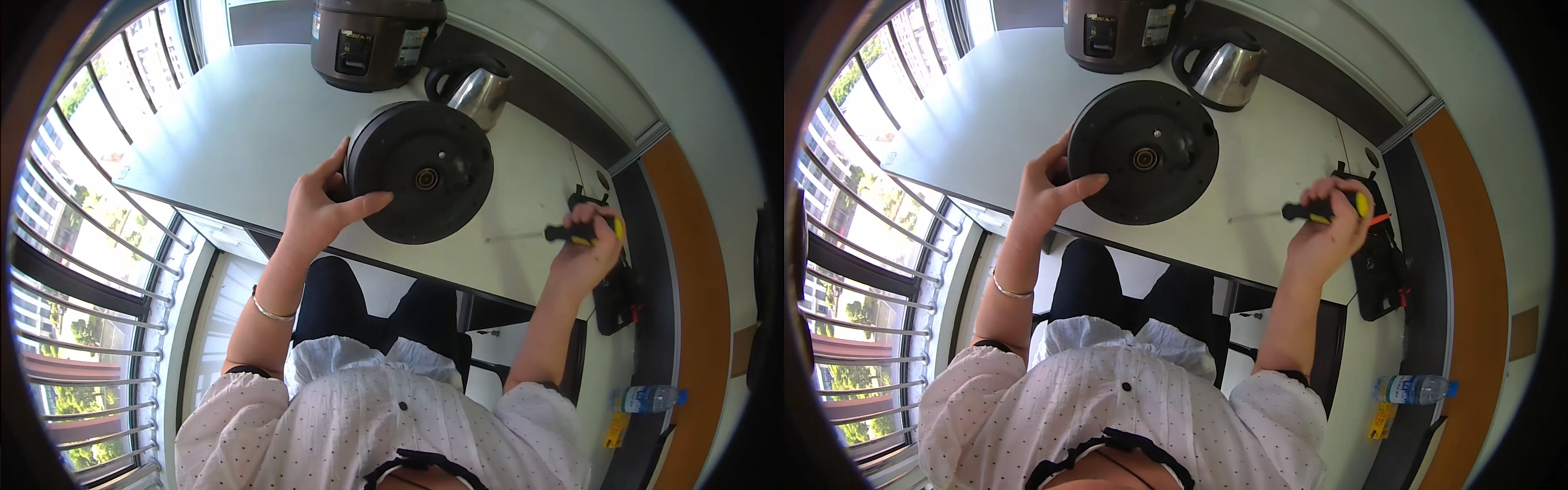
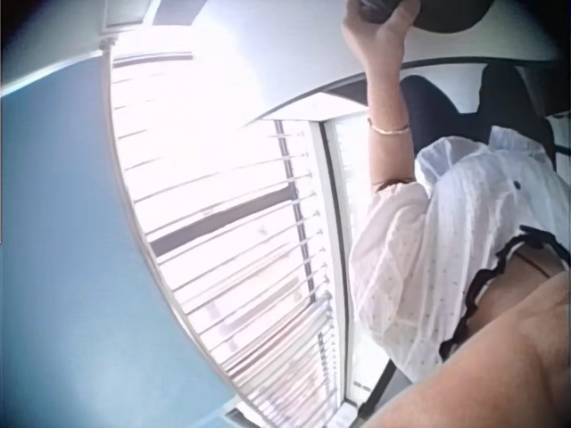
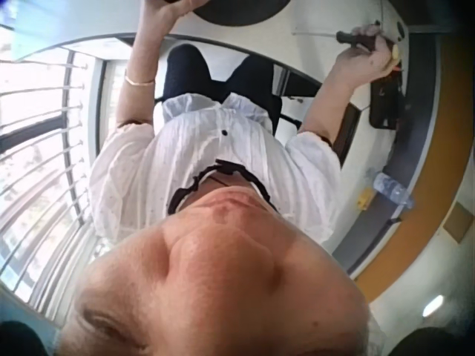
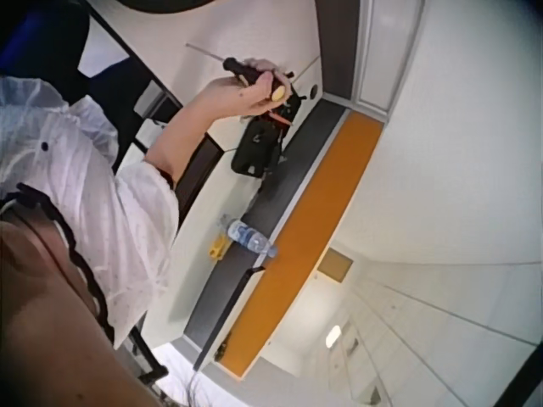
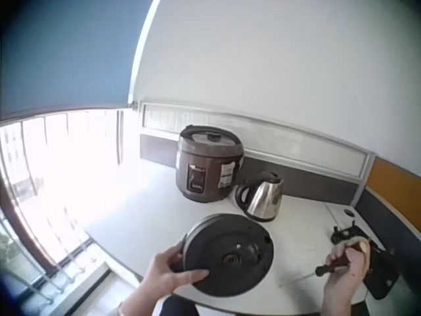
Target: The person uses a screwdriver to remove screws from the base of an electric kettle, detaches the bottom cover, and then reattaches it by inserting and tightening the screws. The person handles the kettle and screws by hand while seated at a table.
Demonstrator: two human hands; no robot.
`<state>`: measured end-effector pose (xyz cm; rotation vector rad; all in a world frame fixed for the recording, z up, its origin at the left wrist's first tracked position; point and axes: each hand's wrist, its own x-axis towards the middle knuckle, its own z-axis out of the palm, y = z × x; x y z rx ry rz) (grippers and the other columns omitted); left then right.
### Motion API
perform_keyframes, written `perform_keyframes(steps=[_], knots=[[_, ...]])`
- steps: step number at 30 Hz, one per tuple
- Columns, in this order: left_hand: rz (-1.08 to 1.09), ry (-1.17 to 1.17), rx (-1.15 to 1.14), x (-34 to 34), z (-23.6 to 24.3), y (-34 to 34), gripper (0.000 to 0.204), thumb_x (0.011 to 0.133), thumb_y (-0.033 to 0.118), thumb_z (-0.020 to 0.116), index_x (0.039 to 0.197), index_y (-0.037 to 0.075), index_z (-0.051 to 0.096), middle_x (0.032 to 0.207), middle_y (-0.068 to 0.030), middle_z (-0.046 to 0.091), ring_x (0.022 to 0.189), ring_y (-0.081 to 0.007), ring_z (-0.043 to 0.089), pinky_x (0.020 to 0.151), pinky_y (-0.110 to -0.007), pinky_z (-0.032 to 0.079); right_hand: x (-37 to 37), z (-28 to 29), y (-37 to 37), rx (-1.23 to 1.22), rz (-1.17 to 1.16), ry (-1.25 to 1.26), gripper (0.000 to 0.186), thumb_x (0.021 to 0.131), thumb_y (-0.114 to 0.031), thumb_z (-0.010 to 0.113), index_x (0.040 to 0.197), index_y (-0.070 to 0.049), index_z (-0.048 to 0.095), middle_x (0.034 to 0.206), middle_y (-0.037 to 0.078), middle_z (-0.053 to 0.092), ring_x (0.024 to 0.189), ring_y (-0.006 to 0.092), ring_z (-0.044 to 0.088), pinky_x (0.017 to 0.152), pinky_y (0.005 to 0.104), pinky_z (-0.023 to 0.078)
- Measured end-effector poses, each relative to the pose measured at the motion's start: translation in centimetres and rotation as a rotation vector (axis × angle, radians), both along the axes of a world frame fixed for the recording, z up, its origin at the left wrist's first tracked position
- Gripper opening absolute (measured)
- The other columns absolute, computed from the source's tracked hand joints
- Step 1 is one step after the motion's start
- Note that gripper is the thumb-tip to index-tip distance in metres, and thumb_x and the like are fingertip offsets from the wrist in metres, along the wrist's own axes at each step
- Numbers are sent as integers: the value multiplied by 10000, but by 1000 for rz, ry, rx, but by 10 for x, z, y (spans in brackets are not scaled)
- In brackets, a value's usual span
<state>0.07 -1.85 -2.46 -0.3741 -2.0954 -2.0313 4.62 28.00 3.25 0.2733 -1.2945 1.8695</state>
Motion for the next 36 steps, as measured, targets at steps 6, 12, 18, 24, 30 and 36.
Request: perform_keyframes(steps=[6, 12, 18, 24, 30, 36], knots=[[31, 1, -37, 3, -2, -6, 866, 645, 237, 784, 1345, -101, 400, 740, -61, 635, 652, -98, 593, 667, -216, 466, 41, 27, -25, -53, 135, 560, 294, 856, -352, 582, 729, -135, 429, 591, -19, 369, 507, 93, 331, 403, 215, 274], [-15, -12, 27, 4, 7, 1, 860, 643, 193, 789, 1341, -115, 391, 790, -97, 660, 703, -132, 642, 707, -244, 496, 48, 37, -64, 91, 310, 828, 362, 844, -385, 640, 722, -133, 410, 612, 3, 507, 497, 95, 416, 412, 193, 356], [-3, -15, 13, 4, 4, 1, 871, 638, 210, 794, 1340, -114, 394, 799, -93, 662, 706, -127, 637, 709, -240, 491, 37, 32, -82, 283, 302, 853, 345, 859, -347, 626, 742, -123, 390, 626, 13, 512, 529, 121, 460, 433, 215, 413], [-3, -21, -4, 4, 5, 0, 877, 634, 216, 797, 1345, -103, 395, 818, -90, 669, 732, -118, 634, 727, -239, 486, 36, 28, -84, 312, 286, 839, 309, 856, -303, 610, 746, -120, 386, 630, 15, 502, 531, 125, 462, 423, 224, 403], [-20, -20, 44, 4, 4, 1, 878, 633, 212, 797, 1346, -104, 393, 827, -93, 670, 735, -118, 634, 731, -235, 485, 32, 28, -85, 307, 283, 842, 312, 858, -306, 604, 744, -119, 381, 621, 19, 498, 524, 124, 453, 421, 224, 398], [5, -9, -10, 2, 0, -1, 889, 631, 235, 797, 1346, -104, 392, 804, -93, 667, 717, -124, 637, 720, -246, 490, 32, 27, -85, 308, 282, 837, 307, 858, -303, 597, 743, -120, 380, 620, 16, 497, 519, 122, 445, 419, 224, 389]])
